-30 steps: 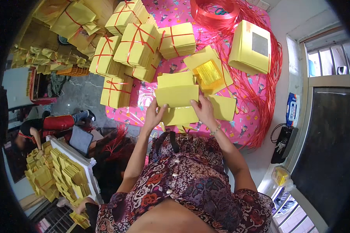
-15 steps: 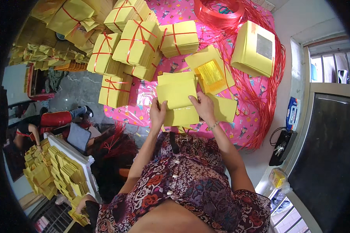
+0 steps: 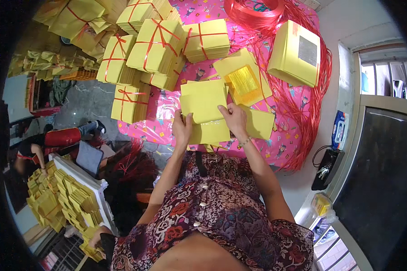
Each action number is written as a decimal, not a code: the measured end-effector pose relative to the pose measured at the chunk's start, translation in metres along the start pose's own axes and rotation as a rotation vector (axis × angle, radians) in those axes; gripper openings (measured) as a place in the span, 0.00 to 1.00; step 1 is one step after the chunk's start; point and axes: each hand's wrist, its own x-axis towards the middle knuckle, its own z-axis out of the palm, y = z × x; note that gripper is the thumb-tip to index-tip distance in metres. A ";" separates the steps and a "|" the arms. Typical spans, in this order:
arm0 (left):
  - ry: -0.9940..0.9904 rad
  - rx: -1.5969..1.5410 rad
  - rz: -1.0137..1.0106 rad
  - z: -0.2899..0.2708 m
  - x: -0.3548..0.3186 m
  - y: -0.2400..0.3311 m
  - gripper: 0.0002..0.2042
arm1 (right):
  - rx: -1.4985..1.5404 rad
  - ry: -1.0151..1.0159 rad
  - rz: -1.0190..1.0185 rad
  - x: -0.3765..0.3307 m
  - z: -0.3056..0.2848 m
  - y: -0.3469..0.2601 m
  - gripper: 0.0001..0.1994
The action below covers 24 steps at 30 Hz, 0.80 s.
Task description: Inspecting and sorting bundles of yellow paper with silver foil inserts.
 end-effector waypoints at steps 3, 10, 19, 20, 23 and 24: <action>0.021 -0.031 0.018 0.002 0.001 -0.004 0.13 | 0.007 -0.012 0.043 0.001 0.000 -0.002 0.22; 0.063 -0.027 0.048 0.008 0.004 -0.014 0.15 | 0.037 -0.027 0.099 0.003 0.000 -0.002 0.22; 0.057 0.044 -0.032 0.005 0.009 -0.013 0.18 | 0.098 -0.044 0.137 0.006 0.005 0.005 0.21; 0.060 0.059 -0.022 0.006 0.009 -0.014 0.19 | 0.098 -0.045 0.140 0.006 0.005 0.004 0.21; 0.042 0.074 -0.034 0.005 0.011 -0.015 0.19 | 0.123 -0.041 0.141 0.006 0.006 0.005 0.21; 0.024 0.075 -0.059 0.005 0.011 -0.014 0.19 | 0.123 -0.040 0.142 0.006 0.005 0.005 0.21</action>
